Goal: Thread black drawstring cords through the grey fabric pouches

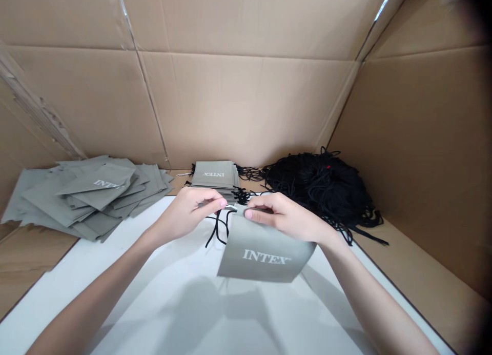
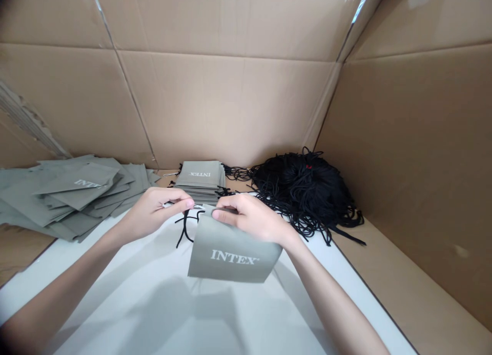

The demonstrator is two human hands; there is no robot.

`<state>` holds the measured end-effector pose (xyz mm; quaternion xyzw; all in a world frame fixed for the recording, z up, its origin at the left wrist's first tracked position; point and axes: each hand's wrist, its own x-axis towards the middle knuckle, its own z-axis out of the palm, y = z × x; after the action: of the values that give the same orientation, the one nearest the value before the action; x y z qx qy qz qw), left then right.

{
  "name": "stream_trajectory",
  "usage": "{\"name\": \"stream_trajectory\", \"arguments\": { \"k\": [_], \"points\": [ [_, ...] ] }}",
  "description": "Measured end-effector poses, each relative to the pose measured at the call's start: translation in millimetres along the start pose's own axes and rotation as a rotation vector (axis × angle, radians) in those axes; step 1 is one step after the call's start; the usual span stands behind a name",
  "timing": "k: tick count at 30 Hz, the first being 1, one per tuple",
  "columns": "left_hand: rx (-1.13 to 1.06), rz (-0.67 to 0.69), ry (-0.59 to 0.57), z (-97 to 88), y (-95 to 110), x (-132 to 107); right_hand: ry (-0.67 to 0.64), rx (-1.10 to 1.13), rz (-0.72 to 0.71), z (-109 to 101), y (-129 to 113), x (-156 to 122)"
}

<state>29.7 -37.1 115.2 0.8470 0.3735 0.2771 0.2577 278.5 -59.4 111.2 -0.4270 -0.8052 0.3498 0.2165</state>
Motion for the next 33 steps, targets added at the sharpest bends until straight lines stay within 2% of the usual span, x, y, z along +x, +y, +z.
{"name": "stream_trajectory", "arguments": {
  "k": [4, 9, 13, 19, 22, 25, 28, 30, 33],
  "points": [
    [0.066, 0.087, 0.055, 3.3, 1.6, -1.6, 0.042, -0.091, -0.022, 2.8, -3.8, -0.2],
    [0.092, 0.120, 0.035, 13.2, 0.9, -6.2, 0.072, -0.218, -0.094, 11.5, -6.5, 1.6],
    [0.072, 0.068, 0.008, 15.6, -3.3, -5.4, 0.097, -0.387, -0.111, 17.3, -6.5, 2.7],
    [-0.167, -0.008, 0.050, 18.4, -5.6, -1.6, 0.128, -0.445, -0.161, 23.8, -2.4, 6.5],
    [-0.172, 0.004, 0.050, 19.2, -6.4, -1.0, 0.145, -0.471, -0.144, 26.7, -5.5, 7.1],
    [-0.088, 0.029, 0.148, 9.2, -13.7, 1.8, 0.196, -0.443, -0.083, 18.8, -9.6, 2.9],
    [-0.095, -0.015, 0.283, -10.3, -28.3, 5.7, 0.309, -0.376, -0.010, -1.8, -7.6, -6.0],
    [-0.143, -0.070, 0.313, -22.8, -37.9, 6.9, 0.367, -0.325, 0.041, -16.5, -2.6, -12.0],
    [-0.168, -0.115, 0.306, -34.3, -46.0, 6.3, 0.315, -0.220, 0.049, -30.6, 6.0, -17.3]
  ]
}}
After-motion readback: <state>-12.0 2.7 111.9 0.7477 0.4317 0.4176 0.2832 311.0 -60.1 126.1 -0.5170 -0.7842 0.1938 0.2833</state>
